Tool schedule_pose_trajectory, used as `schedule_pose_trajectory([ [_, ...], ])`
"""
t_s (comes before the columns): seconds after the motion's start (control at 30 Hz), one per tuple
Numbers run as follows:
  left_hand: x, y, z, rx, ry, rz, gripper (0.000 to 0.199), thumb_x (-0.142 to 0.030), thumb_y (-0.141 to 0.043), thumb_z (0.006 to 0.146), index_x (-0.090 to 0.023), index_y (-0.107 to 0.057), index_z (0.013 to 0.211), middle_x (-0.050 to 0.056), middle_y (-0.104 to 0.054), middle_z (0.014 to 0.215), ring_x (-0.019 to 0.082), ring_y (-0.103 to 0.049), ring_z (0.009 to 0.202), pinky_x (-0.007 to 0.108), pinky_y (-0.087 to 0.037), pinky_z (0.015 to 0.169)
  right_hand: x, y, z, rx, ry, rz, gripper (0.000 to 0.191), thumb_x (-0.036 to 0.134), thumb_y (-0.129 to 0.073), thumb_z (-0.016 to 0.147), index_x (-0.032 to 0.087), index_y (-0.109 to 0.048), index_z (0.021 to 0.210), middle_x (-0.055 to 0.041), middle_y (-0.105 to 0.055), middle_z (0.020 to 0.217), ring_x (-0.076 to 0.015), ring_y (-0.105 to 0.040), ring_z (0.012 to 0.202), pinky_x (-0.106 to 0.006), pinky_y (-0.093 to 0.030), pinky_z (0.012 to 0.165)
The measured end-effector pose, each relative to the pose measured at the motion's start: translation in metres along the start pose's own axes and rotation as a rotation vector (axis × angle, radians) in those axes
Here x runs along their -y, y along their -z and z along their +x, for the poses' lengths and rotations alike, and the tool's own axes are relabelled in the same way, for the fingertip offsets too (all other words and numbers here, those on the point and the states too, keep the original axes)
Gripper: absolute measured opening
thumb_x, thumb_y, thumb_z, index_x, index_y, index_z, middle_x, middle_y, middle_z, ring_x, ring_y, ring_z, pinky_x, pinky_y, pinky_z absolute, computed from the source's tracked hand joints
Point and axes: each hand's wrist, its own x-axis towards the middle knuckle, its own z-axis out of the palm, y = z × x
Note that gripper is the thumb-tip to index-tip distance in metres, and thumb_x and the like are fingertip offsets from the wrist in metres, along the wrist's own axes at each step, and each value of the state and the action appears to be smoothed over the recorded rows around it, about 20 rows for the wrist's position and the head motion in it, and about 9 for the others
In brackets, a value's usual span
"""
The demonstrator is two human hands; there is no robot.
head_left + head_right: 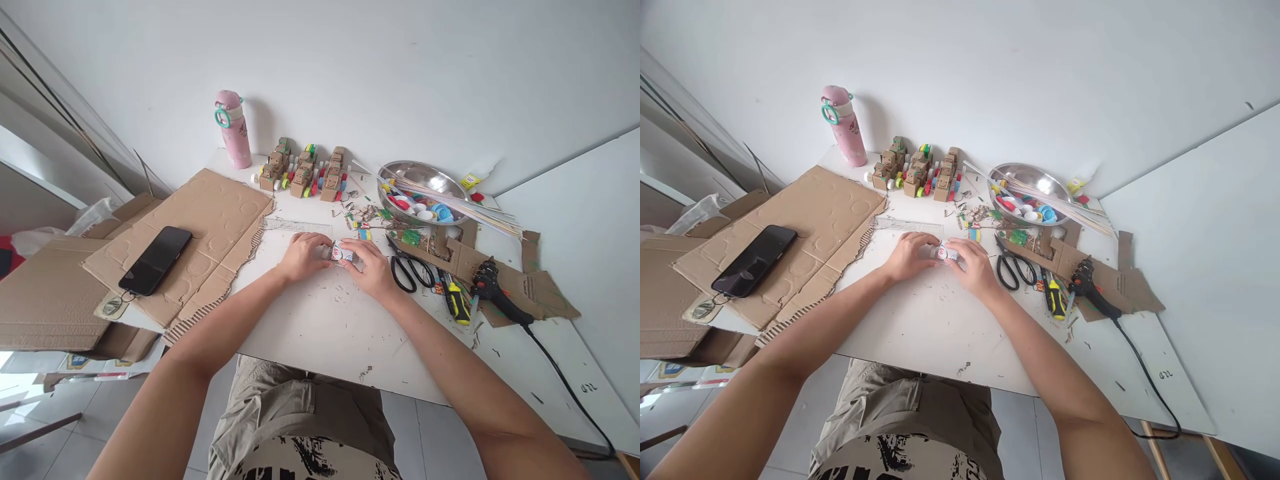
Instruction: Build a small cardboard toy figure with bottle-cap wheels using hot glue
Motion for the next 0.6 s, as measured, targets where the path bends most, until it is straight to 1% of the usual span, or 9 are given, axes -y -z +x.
schedule_pose_trajectory([
  [0.17, 0.0, 0.001, 0.0, 0.019, 0.0, 0.001, 0.033, -0.032, -0.087, 0.078, -0.028, -0.073, 0.107, 0.005, -0.079, 0.125, 0.031, -0.071, 0.122, 0.051, -0.042, 0.12, -0.002, 0.001, 0.001, -0.015, 0.063, 0.03, 0.026, 0.044, -0.056, 0.104, 0.029, -0.075, 0.113, -0.0113, -0.082, 0.123, -0.0322, -0.077, 0.116, -0.058, -0.063, 0.102],
  [0.3, -0.002, -0.004, 0.0, 0.025, 0.002, -0.004, 0.036, -0.031, -0.086, 0.077, -0.029, -0.067, 0.107, 0.004, -0.078, 0.125, 0.03, -0.069, 0.125, 0.053, -0.039, 0.124, -0.004, 0.001, 0.001, -0.005, 0.054, 0.038, 0.022, 0.042, -0.06, 0.102, 0.031, -0.076, 0.112, -0.0099, -0.082, 0.122, -0.0323, -0.077, 0.114, -0.059, -0.063, 0.101],
  [0.37, -0.004, -0.007, 0.0, 0.036, 0.018, 0.0, 0.039, -0.028, -0.085, 0.076, -0.029, -0.063, 0.108, 0.003, -0.077, 0.126, 0.03, -0.07, 0.125, 0.054, -0.036, 0.127, -0.006, -0.001, 0.001, -0.025, 0.061, 0.046, 0.021, 0.041, -0.06, 0.102, 0.031, -0.076, 0.112, -0.0097, -0.082, 0.121, -0.0325, -0.078, 0.113, -0.059, -0.064, 0.1],
  [0.43, -0.005, -0.009, 0.0, 0.052, 0.042, 0.018, 0.034, -0.025, -0.08, 0.079, -0.029, -0.061, 0.108, 0.002, -0.078, 0.121, 0.028, -0.071, 0.121, 0.055, -0.034, 0.128, -0.008, -0.003, 0.001, -0.062, 0.086, 0.059, 0.022, 0.04, -0.06, 0.102, 0.031, -0.077, 0.112, -0.0101, -0.082, 0.12, -0.0325, -0.079, 0.111, -0.058, -0.065, 0.098],
  [0.5, -0.006, -0.009, 0.0, 0.05, 0.056, 0.033, 0.03, -0.023, -0.076, 0.082, -0.029, -0.061, 0.107, 0.003, -0.078, 0.118, 0.027, -0.072, 0.118, 0.054, -0.037, 0.126, -0.01, -0.006, 0.0, -0.083, 0.093, 0.059, 0.022, 0.041, -0.059, 0.102, 0.031, -0.077, 0.112, -0.0104, -0.082, 0.119, -0.0327, -0.079, 0.111, -0.058, -0.065, 0.098],
  [0.6, -0.006, -0.007, 0.0, 0.015, 0.042, 0.045, 0.028, -0.023, -0.076, 0.081, -0.029, -0.062, 0.104, 0.003, -0.078, 0.118, 0.028, -0.072, 0.119, 0.051, -0.042, 0.123, -0.008, -0.009, -0.002, -0.089, 0.076, 0.046, 0.025, 0.043, -0.057, 0.103, 0.031, -0.076, 0.113, -0.011, -0.082, 0.119, -0.0331, -0.078, 0.112, -0.059, -0.064, 0.1],
])
